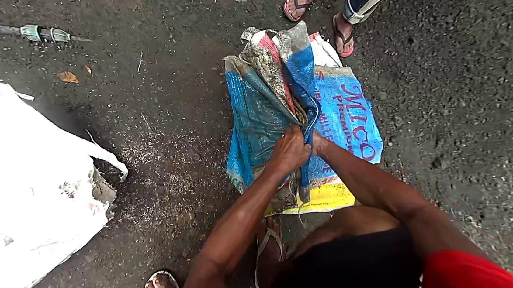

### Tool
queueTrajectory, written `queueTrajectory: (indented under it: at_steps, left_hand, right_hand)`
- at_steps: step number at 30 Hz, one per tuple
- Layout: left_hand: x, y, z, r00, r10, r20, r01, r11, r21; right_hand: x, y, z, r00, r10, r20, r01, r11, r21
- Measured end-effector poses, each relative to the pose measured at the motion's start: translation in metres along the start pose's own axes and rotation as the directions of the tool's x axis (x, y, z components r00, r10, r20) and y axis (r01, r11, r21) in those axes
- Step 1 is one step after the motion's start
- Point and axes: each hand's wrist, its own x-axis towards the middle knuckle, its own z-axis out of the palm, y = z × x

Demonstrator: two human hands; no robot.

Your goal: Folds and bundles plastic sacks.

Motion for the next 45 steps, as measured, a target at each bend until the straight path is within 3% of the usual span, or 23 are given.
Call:
queueTrajectory:
  at_steps: [2, 5, 7, 9, 14, 15, 17, 19, 21, 24, 28, 31, 34, 39, 43, 45]
  left_hand:
    - [0.016, 0.013, 0.013, 0.997, -0.076, -0.019, 0.077, 0.994, 0.076]
    - [0.043, 0.029, 0.034, 0.987, -0.157, -0.019, 0.158, 0.970, 0.185]
    - [0.063, 0.029, 0.050, 0.987, -0.155, -0.032, 0.158, 0.965, 0.208]
    - [0.073, 0.020, 0.062, 0.993, -0.114, -0.021, 0.116, 0.980, 0.164]
    - [0.048, 0.003, 0.024, 0.951, 0.058, 0.303, -0.081, 0.995, 0.063]
    - [0.032, -0.001, 0.008, 0.956, 0.078, 0.281, -0.095, 0.994, 0.046]
    - [0.007, -0.021, -0.018, 0.999, 0.029, -0.033, -0.029, 1.000, 0.006]
    - [0.009, -0.063, -0.016, 0.921, -0.039, -0.389, 0.025, 0.999, -0.041]
    - [0.026, -0.113, 0.007, 0.876, -0.145, -0.460, 0.069, 0.982, -0.178]
    - [0.032, -0.143, 0.025, 0.882, -0.251, -0.398, 0.121, 0.938, -0.324]
    - [0.021, -0.137, -0.001, 0.901, -0.394, -0.182, 0.318, 0.884, -0.342]
    - [0.020, -0.151, -0.008, 0.903, -0.427, -0.050, 0.362, 0.817, -0.448]
    - [0.012, -0.163, 0.000, 0.933, -0.356, -0.055, 0.240, 0.729, -0.642]
    - [-0.032, -0.151, -0.001, 0.959, -0.226, -0.173, -0.009, 0.584, -0.811]
    - [-0.076, -0.135, -0.049, 0.923, -0.112, -0.369, -0.280, 0.462, -0.841]
    - [-0.087, -0.152, -0.071, 0.903, -0.045, -0.428, -0.357, 0.475, -0.804]
  right_hand:
    - [0.021, -0.004, -0.030, 0.988, -0.138, 0.065, 0.130, 0.986, 0.107]
    - [0.005, -0.028, -0.036, 0.924, -0.353, 0.149, 0.332, 0.932, 0.148]
    - [-0.001, -0.036, -0.020, 0.868, -0.482, 0.116, 0.493, 0.866, -0.088]
    - [0.008, -0.040, -0.004, 0.839, -0.544, -0.004, 0.511, 0.791, -0.336]
    - [0.060, -0.039, 0.001, 0.901, -0.403, -0.159, 0.302, 0.847, -0.438]
    - [0.070, -0.035, -0.001, 0.918, -0.367, -0.150, 0.273, 0.859, -0.432]
    - [0.090, -0.028, -0.004, 0.936, -0.326, -0.133, 0.238, 0.863, -0.446]
    - [0.099, -0.021, -0.009, 0.945, -0.306, -0.114, 0.227, 0.867, -0.444]
    - [0.101, -0.018, -0.011, 0.947, -0.304, -0.105, 0.227, 0.862, -0.452]
    - [0.096, -0.020, -0.009, 0.961, -0.260, -0.098, 0.194, 0.879, -0.436]
    - [0.099, -0.012, -0.012, 0.974, -0.211, -0.078, 0.173, 0.924, -0.340]
    - [0.089, -0.001, -0.003, 0.988, -0.155, -0.026, 0.144, 0.956, -0.254]
    - [0.078, 0.009, 0.021, 0.986, -0.130, 0.102, 0.148, 0.970, -0.193]
    - [0.039, -0.003, 0.058, 0.925, -0.237, 0.298, 0.290, 0.945, -0.150]
    - [-0.015, -0.029, 0.087, 0.850, -0.359, 0.385, 0.368, 0.928, 0.053]
    - [-0.035, -0.038, 0.106, 0.799, -0.429, 0.421, 0.379, 0.903, 0.201]
